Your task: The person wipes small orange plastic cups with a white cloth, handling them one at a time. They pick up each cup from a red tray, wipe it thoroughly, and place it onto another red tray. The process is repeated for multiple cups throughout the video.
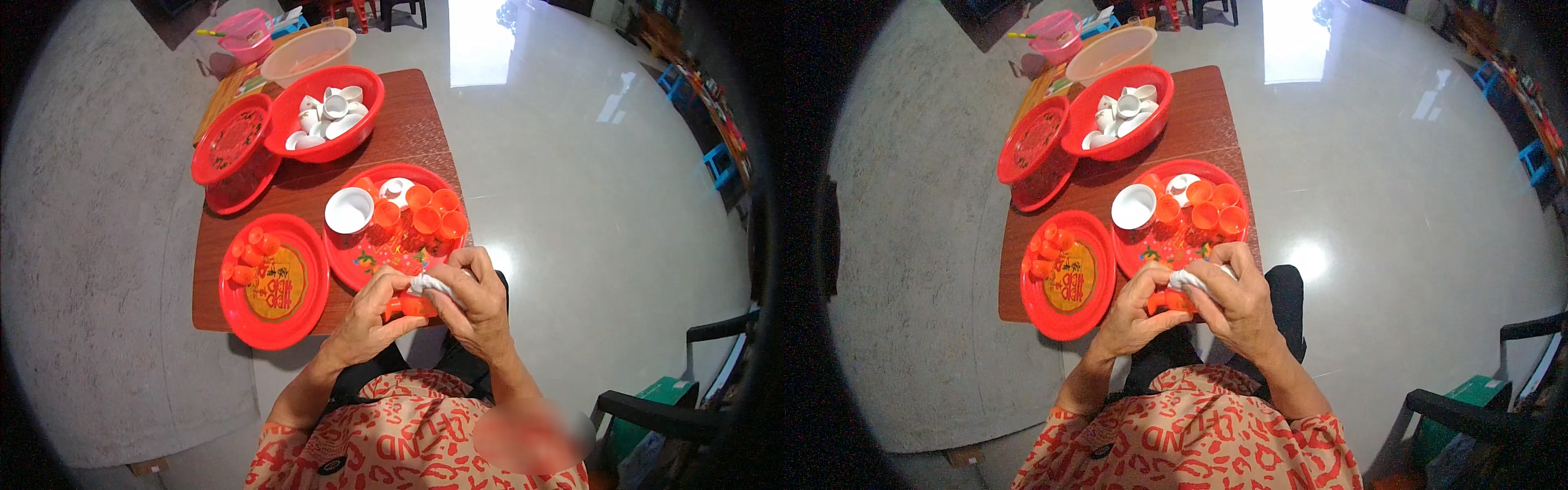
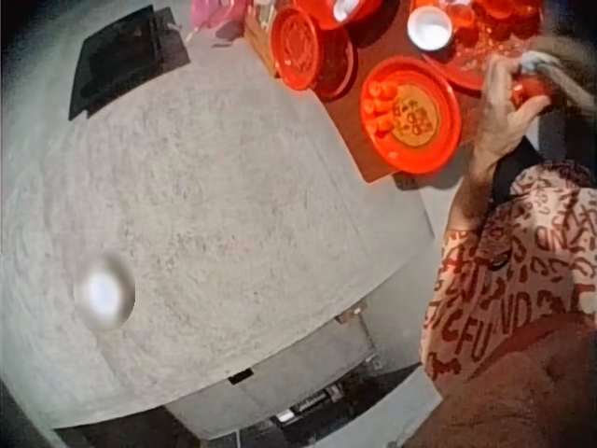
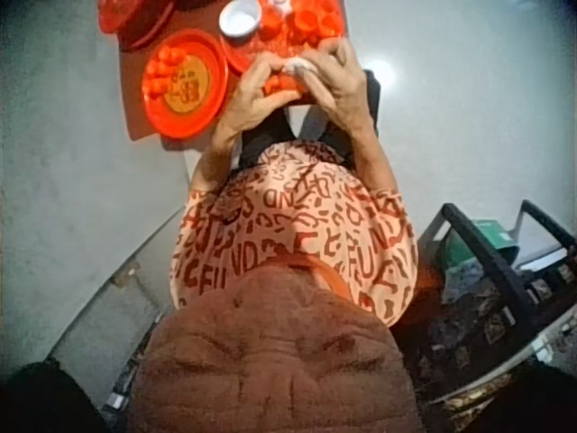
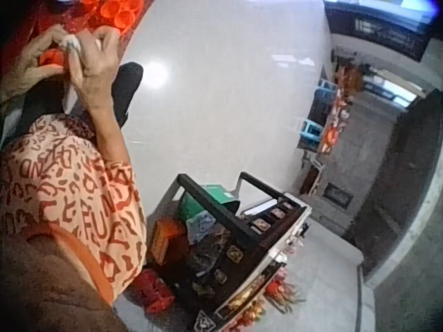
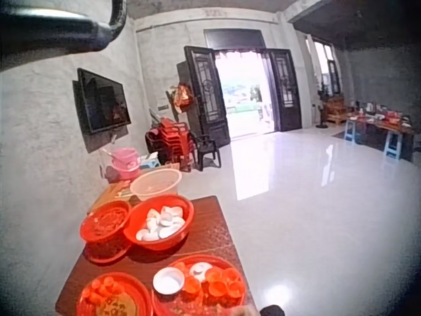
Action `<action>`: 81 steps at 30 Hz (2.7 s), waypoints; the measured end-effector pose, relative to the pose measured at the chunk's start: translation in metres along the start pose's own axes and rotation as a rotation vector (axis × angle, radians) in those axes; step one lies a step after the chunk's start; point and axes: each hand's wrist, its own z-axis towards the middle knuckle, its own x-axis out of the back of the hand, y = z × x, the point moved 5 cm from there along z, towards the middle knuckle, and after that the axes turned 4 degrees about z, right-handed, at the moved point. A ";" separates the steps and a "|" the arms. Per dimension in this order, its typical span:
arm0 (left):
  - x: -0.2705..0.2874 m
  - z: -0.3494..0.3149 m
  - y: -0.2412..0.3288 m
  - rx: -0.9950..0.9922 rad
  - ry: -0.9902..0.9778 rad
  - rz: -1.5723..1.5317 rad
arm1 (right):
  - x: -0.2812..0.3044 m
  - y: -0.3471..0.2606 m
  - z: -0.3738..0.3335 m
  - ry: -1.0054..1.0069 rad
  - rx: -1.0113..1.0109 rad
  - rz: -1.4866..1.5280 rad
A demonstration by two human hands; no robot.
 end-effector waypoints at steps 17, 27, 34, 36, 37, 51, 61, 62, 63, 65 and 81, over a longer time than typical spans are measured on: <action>-0.002 -0.002 -0.010 0.093 -0.010 -0.131 | -0.003 0.004 0.004 -0.132 0.005 0.051; -0.014 -0.013 -0.040 0.330 0.050 -0.925 | -0.008 -0.011 -0.013 -0.147 0.197 0.017; -0.009 -0.011 -0.026 0.166 -0.012 -0.558 | -0.003 -0.003 -0.002 -0.161 -0.003 0.117; -0.011 -0.011 -0.025 0.143 -0.037 -0.583 | -0.003 0.003 0.002 -0.194 -0.105 0.151; -0.012 -0.013 -0.026 0.183 -0.038 -0.607 | -0.003 0.007 0.003 -0.175 -0.101 0.144; -0.010 -0.010 -0.020 0.154 -0.062 -0.385 | -0.004 0.007 0.006 -0.217 -0.017 0.058; -0.009 -0.009 -0.025 0.118 -0.037 -0.561 | -0.009 -0.019 0.002 -0.331 0.177 -0.061; -0.010 -0.010 -0.025 0.125 -0.059 -0.562 | -0.010 -0.019 0.003 -0.332 0.163 -0.075; -0.011 -0.011 -0.026 0.132 -0.081 -0.563 | -0.009 -0.008 0.003 -0.337 0.188 -0.055; -0.011 -0.011 -0.026 0.092 -0.090 -0.582 | -0.007 0.008 0.004 -0.336 0.036 0.141; -0.015 0.002 -0.041 0.218 0.263 -0.899 | -0.030 0.044 -0.016 0.240 -0.556 0.712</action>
